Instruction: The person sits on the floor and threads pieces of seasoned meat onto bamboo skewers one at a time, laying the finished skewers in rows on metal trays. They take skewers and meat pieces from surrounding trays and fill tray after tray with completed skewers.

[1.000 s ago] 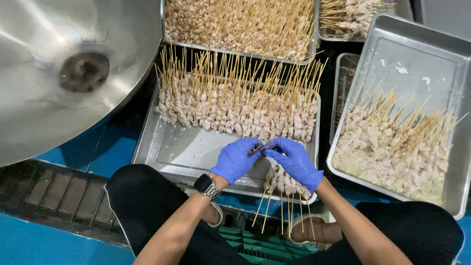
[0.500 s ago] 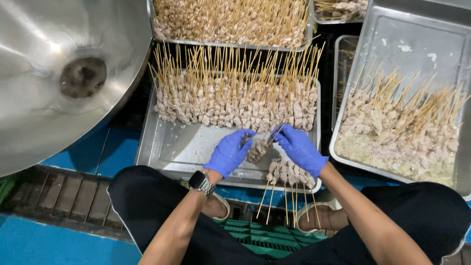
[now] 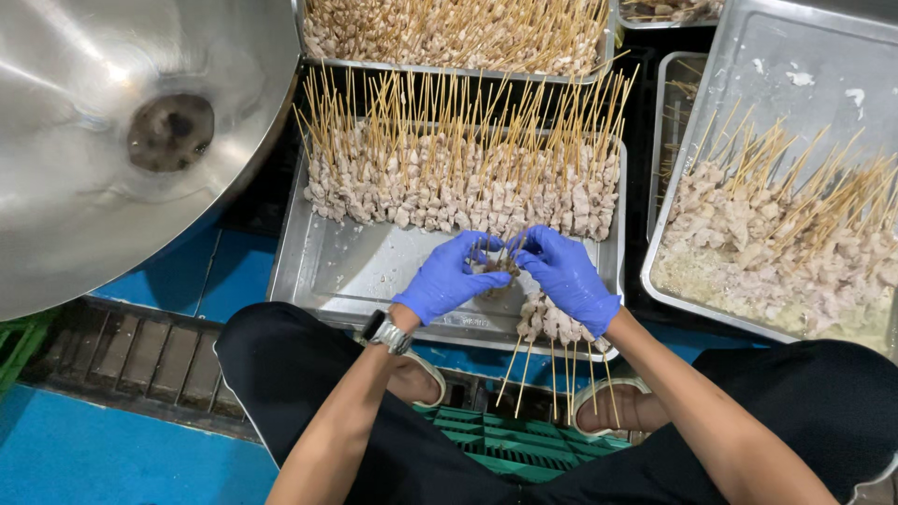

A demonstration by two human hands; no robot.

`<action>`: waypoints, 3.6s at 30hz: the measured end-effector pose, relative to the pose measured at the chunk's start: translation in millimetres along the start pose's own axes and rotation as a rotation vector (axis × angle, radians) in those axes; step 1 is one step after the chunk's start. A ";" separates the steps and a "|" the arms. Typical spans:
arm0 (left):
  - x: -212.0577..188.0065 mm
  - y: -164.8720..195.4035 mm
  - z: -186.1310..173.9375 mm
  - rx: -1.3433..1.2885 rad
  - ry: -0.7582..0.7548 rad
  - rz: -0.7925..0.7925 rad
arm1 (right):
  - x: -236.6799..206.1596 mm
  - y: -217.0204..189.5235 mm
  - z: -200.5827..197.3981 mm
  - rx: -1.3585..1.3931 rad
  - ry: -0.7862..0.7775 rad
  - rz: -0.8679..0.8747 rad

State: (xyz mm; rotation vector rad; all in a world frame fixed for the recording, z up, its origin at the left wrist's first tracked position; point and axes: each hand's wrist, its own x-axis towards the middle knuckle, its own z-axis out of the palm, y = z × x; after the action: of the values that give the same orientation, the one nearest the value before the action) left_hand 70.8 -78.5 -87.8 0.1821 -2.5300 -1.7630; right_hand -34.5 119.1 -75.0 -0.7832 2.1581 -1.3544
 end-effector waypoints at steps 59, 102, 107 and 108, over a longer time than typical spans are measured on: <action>3.8 -6.1 15.4 0.335 0.166 0.065 | 4.6 5.2 2.6 -0.013 -0.098 -0.060; 15.1 -16.0 -14.4 0.028 0.163 -0.051 | 6.8 15.5 20.7 -0.084 0.153 -0.275; 17.4 -27.4 -25.0 -0.001 0.302 -0.035 | 4.4 24.9 9.9 -0.103 0.205 -0.161; 15.2 -30.0 -28.1 0.009 0.297 -0.013 | 4.1 25.8 8.2 -0.158 0.229 -0.192</action>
State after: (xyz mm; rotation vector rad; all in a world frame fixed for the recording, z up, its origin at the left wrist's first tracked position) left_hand 60.8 -116.9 -106.5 0.4269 -2.3306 -1.5916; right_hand -37.7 120.0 -102.2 -0.9577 2.4445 -1.4414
